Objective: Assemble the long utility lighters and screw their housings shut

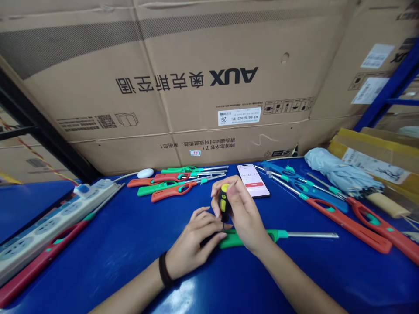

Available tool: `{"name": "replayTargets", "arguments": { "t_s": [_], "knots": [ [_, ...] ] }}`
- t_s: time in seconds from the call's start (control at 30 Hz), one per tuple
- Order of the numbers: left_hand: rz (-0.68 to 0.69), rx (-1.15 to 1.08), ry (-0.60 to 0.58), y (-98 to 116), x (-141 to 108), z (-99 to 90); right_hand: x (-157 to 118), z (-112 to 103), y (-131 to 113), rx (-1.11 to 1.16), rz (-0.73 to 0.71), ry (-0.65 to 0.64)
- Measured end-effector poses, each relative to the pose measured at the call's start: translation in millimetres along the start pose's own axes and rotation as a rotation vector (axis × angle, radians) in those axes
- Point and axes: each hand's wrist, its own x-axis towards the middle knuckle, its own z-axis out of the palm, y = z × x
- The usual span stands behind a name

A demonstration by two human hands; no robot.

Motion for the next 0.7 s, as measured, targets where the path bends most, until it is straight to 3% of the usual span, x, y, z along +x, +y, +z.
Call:
{"name": "replayTargets", "arguments": {
  "t_s": [0.2,0.4,0.5,0.6,0.7],
  "knots": [
    [-0.153,-0.178,0.049,4,3,1.6,-1,1,-1,0.042,0.069,-0.066],
    [-0.242,-0.205,0.097,4,6,3.4,-5,2,-1,-0.016,0.019,-0.061],
    [-0.210,-0.187,0.082,4,8,-0.1,-6,2,-2,-0.028,0.031,-0.063],
    [-0.124,-0.203,-0.004,4,9,-5.2,-5,2,-2,-0.042,0.032,-0.067],
    [-0.138,-0.261,-0.034,4,8,-6.7,-6,2,-2,-0.067,0.033,-0.072]
  ]
}}
